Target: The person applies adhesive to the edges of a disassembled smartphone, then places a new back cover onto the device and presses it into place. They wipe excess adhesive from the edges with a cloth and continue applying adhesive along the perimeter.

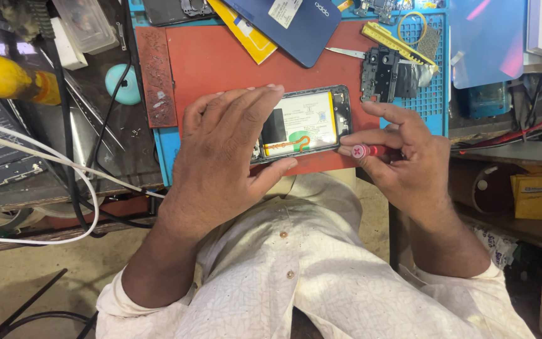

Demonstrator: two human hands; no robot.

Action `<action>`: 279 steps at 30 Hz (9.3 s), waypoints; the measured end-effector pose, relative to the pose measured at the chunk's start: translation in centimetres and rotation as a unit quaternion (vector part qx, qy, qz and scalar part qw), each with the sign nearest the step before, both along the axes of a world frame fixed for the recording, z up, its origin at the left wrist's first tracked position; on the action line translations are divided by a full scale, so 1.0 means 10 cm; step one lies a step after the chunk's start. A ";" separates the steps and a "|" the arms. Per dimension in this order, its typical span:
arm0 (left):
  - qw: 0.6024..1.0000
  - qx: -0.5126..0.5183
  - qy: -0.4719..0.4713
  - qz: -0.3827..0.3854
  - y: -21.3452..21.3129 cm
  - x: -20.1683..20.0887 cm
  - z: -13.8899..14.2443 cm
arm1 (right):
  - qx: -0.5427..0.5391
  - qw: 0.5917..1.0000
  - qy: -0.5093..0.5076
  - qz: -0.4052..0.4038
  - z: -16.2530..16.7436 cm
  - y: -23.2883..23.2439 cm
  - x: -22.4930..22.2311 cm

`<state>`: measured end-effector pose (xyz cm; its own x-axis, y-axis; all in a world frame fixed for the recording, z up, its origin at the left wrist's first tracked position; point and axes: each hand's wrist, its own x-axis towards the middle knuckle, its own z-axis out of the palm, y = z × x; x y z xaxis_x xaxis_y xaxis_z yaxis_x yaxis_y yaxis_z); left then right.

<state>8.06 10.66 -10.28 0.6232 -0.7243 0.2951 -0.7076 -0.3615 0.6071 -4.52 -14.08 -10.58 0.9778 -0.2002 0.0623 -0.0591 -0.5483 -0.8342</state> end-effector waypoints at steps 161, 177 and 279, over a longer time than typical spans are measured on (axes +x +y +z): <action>1.000 0.006 0.013 0.007 0.39 0.00 -0.03 | -0.072 0.980 -0.161 0.092 0.02 0.25 -0.11; 0.995 0.063 -0.077 -0.014 -0.02 -0.03 0.13 | -0.321 0.919 -0.140 -0.183 -0.03 -0.83 -0.23; 0.953 -0.202 0.221 0.040 0.52 -0.21 0.07 | -0.035 0.994 -0.076 0.064 0.18 0.06 0.04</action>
